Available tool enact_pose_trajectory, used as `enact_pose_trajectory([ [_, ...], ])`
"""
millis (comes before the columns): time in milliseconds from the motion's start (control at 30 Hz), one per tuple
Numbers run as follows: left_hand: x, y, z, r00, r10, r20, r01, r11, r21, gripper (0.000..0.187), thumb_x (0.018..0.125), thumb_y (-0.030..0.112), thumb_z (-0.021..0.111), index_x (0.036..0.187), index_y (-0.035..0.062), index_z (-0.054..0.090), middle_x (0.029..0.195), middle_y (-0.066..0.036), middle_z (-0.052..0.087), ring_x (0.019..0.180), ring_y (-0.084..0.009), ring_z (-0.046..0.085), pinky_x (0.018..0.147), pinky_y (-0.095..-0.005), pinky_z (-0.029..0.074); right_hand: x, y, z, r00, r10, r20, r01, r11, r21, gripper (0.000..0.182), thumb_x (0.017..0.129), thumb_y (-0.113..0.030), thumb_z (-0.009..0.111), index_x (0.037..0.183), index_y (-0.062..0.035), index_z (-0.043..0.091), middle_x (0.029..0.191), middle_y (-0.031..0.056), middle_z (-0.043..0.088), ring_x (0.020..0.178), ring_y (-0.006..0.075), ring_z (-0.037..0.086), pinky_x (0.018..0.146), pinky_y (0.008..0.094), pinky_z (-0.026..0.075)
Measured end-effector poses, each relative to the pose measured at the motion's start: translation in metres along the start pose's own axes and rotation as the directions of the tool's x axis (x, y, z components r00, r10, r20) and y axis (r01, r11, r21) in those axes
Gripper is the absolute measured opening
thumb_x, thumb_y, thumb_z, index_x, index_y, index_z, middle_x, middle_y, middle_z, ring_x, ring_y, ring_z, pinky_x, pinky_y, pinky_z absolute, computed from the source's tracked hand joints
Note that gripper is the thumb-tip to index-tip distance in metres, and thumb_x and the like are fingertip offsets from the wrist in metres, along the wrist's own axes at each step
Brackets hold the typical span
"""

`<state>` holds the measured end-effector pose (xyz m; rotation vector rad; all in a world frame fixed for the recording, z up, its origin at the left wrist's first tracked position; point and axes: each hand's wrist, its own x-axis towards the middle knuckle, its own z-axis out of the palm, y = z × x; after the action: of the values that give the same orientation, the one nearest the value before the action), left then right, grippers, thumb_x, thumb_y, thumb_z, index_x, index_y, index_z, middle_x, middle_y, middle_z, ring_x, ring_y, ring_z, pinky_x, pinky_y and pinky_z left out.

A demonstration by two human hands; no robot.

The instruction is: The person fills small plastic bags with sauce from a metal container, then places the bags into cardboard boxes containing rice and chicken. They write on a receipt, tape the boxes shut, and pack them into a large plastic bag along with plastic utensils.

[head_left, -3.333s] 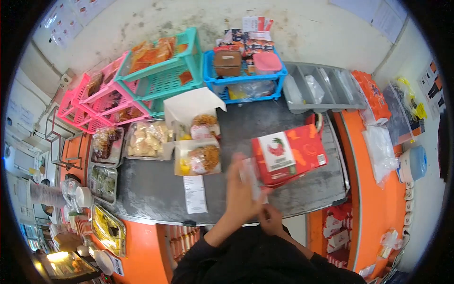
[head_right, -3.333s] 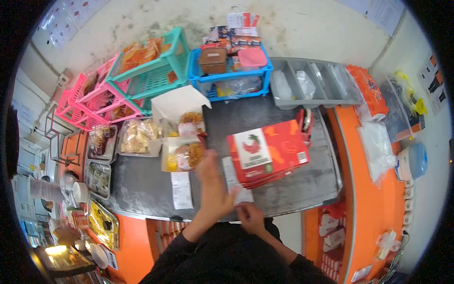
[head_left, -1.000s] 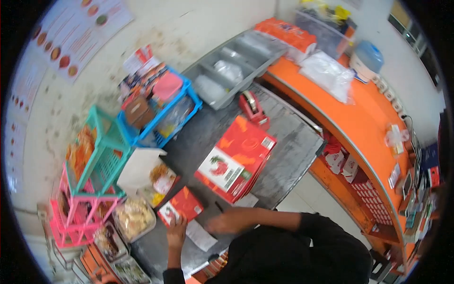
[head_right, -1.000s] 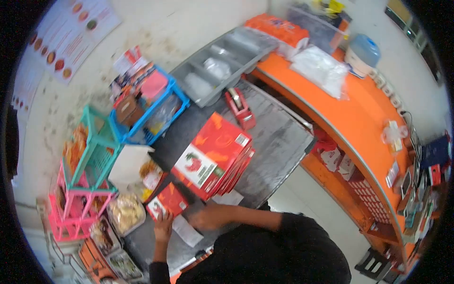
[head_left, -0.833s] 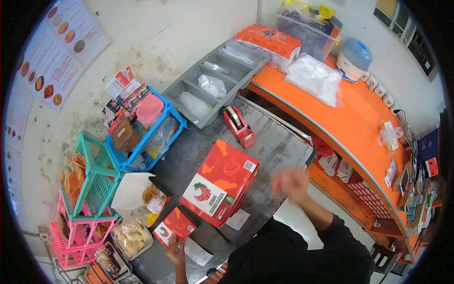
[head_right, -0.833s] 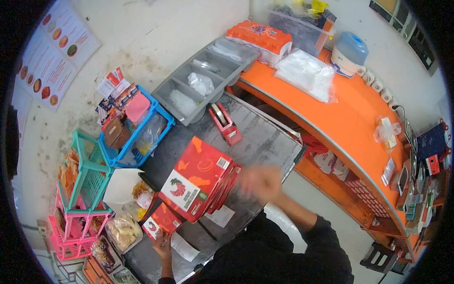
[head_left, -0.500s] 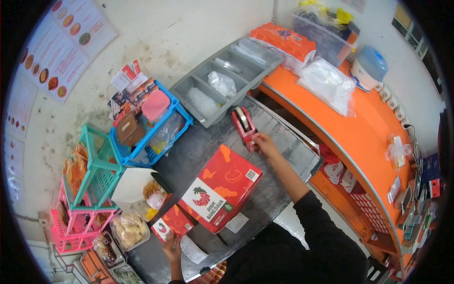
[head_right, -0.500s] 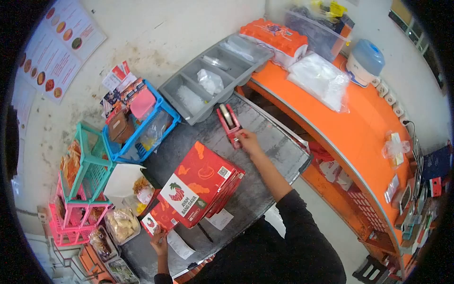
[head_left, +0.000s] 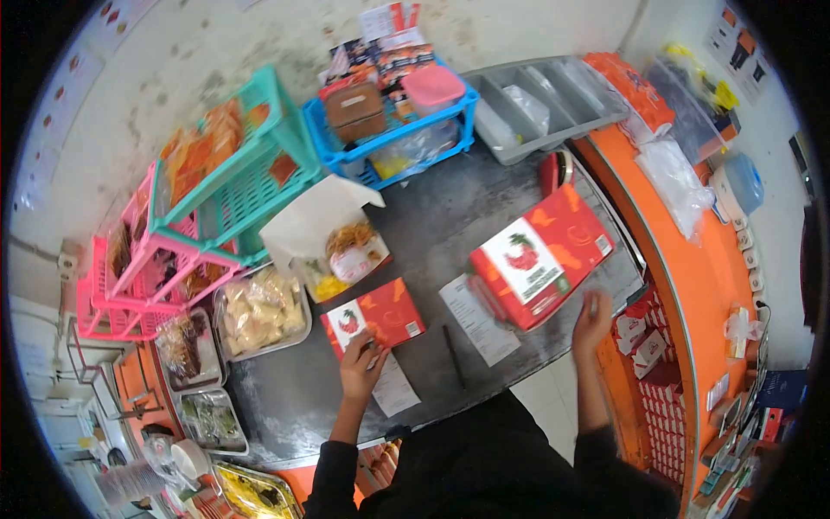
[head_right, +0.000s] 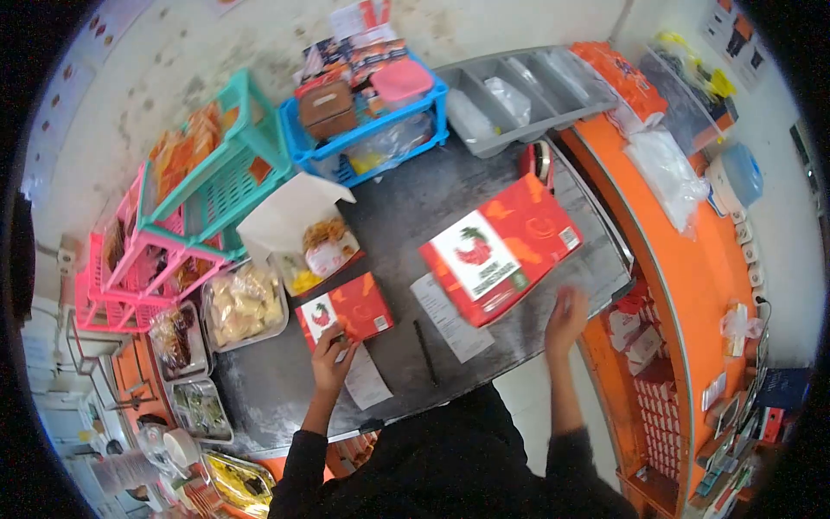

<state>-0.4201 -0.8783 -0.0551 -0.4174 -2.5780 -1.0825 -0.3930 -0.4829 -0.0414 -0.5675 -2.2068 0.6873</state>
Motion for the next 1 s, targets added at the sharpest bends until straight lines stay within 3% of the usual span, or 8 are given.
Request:
enact_pose_trajectory([
  [67,-0.005,-0.012,0.003,0.998,0.069,-0.009,-0.068,0.996,0.063,0.014,0.067,0.005,0.072,0.071,0.0029,0.059,0.094,-0.011,0.06,0.093,-0.0276,0.059,0.082,-0.0379,0.047,-0.119,0.018,0.0,0.917,0.166,0.362,-0.26,0.938,0.229,0.007,0.076,0.003,0.056,0.077,-0.0034,0.059,0.076,0.0116,0.058,0.071,0.0267,0.057,0.065,0.037,0.044],
  [133,-0.009,-0.02,0.006,0.99,0.141,0.01,-0.142,0.982,0.129,0.015,0.068,0.008,0.072,0.074,0.0038,0.059,0.092,-0.011,0.059,0.092,-0.0274,0.059,0.081,-0.0391,0.048,-0.135,-0.1,-0.008,0.832,-0.27,0.485,0.045,0.903,0.426,0.017,0.071,0.001,0.065,0.087,-0.0039,0.065,0.078,0.0076,0.063,0.068,0.0228,0.06,0.065,0.0355,0.046],
  [233,-0.014,-0.028,0.007,0.976,0.204,0.072,-0.215,0.953,0.213,0.026,0.073,0.015,0.066,0.097,0.009,0.058,0.096,-0.012,0.057,0.091,-0.0256,0.058,0.085,-0.0425,0.046,-0.15,-0.19,0.036,0.649,0.186,0.738,-0.689,0.556,0.465,0.075,0.074,-0.003,0.067,0.135,-0.0061,0.024,0.071,0.0064,0.06,0.063,0.0117,0.056,0.057,0.0246,0.046],
  [400,-0.011,-0.028,-0.004,0.926,0.29,0.241,-0.349,0.901,0.259,0.047,0.071,0.011,0.059,0.116,0.0247,0.054,0.104,-0.015,0.053,0.09,-0.0256,0.056,0.084,-0.0397,0.045,-0.167,-0.195,0.106,0.56,0.305,0.77,-0.795,0.462,0.394,0.085,0.075,-0.005,0.066,0.137,-0.0066,0.008,0.069,0.0061,0.059,0.059,0.0114,0.056,0.054,0.0231,0.045],
  [633,0.016,-0.012,-0.024,0.94,0.023,0.341,-0.056,0.994,0.088,0.04,0.078,0.01,0.054,0.117,0.0066,0.051,0.103,-0.017,0.051,0.086,-0.0298,0.05,0.076,-0.0359,0.043,-0.147,-0.163,0.11,0.789,0.145,0.597,-0.285,0.947,0.146,0.056,0.075,0.001,0.061,0.125,-0.0043,0.036,0.071,0.0091,0.054,0.066,0.0179,0.056,0.057,0.0282,0.044],
  [733,0.033,-0.033,-0.032,0.987,-0.158,-0.035,0.161,0.976,0.149,0.04,0.08,0.016,0.056,0.112,-0.0058,0.049,0.11,-0.022,0.047,0.093,-0.0343,0.049,0.079,-0.0386,0.042,-0.081,-0.183,0.146,0.887,-0.227,0.401,0.107,0.948,0.299,0.036,0.079,-0.005,0.057,0.114,-0.0015,0.047,0.076,0.0119,0.054,0.079,0.0244,0.056,0.066,0.0332,0.045],
  [867,0.087,-0.065,-0.035,0.756,-0.632,0.173,0.597,0.773,0.213,0.032,0.083,0.023,0.049,0.091,-0.0081,0.052,0.09,-0.03,0.057,0.084,-0.0432,0.056,0.074,-0.0469,0.045,-0.029,-0.21,0.228,0.648,-0.281,0.708,0.34,0.938,0.061,0.029,0.086,-0.025,0.047,0.097,-0.0008,0.059,0.086,0.0188,0.059,0.085,0.0348,0.055,0.074,0.0434,0.045],
  [1000,0.1,-0.102,-0.021,0.833,-0.548,0.078,0.502,0.807,0.309,0.028,0.083,0.021,0.046,0.08,-0.0057,0.053,0.073,-0.027,0.059,0.071,-0.0445,0.057,0.067,-0.0486,0.046,-0.019,-0.212,0.25,0.479,-0.171,0.861,0.259,0.965,0.048,0.031,0.086,-0.024,0.042,0.083,0.0021,0.058,0.086,0.0228,0.06,0.082,0.04,0.057,0.074,0.0458,0.045],
])
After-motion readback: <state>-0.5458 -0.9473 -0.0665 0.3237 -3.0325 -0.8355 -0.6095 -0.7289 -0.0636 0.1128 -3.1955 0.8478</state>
